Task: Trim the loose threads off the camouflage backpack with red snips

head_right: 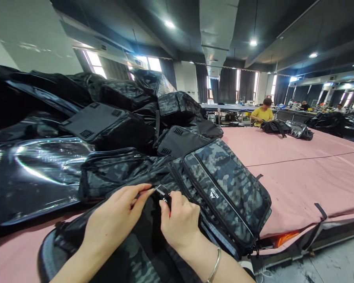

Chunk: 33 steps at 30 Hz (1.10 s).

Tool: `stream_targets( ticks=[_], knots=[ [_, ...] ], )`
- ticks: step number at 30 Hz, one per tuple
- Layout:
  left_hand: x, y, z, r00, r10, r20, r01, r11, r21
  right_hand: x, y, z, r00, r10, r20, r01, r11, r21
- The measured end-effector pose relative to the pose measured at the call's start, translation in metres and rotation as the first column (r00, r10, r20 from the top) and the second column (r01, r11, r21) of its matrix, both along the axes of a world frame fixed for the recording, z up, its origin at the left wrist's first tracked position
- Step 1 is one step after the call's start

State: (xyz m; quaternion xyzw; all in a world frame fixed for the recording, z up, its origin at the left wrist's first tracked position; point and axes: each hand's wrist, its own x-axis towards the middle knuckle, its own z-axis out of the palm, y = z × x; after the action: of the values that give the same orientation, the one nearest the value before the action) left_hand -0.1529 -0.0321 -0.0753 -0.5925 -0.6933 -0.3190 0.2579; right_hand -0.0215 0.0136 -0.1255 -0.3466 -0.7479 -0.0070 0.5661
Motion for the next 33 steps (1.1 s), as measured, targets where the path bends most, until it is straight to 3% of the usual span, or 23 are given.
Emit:
stream_targets(
  ticks=[3, 5, 8, 21, 29, 33],
  knots=[
    [0.012, 0.008, 0.01, 0.984, 0.17, -0.056, -0.179, 0.956, -0.232, 0.0, 0.0, 0.001, 0.997, -0.059, 0.056, 0.058, 0.998, 0.024],
    [0.017, 0.013, 0.016, 0.975, 0.209, -0.082, -0.223, 0.93, -0.293, -0.001, 0.0, 0.0, 0.993, -0.086, 0.085, 0.083, 0.996, 0.038],
    [0.02, 0.018, 0.018, 0.969, 0.224, -0.101, -0.244, 0.929, -0.278, -0.002, 0.001, 0.0, 0.99, -0.095, 0.108, 0.092, 0.995, 0.033],
    [0.008, 0.017, 0.0, 0.974, 0.224, -0.044, -0.228, 0.962, -0.153, 0.0, 0.0, -0.002, 0.986, 0.065, 0.156, -0.051, 0.995, -0.091],
    [0.011, 0.017, -0.001, 0.981, 0.175, 0.085, -0.165, 0.98, -0.114, -0.007, 0.007, 0.0, 0.975, 0.084, 0.204, -0.05, 0.985, -0.168],
    [0.009, 0.017, 0.005, 0.974, 0.091, 0.209, -0.077, 0.994, -0.076, -0.008, 0.013, 0.001, 0.981, 0.175, 0.079, -0.156, 0.967, -0.203]
  ],
)
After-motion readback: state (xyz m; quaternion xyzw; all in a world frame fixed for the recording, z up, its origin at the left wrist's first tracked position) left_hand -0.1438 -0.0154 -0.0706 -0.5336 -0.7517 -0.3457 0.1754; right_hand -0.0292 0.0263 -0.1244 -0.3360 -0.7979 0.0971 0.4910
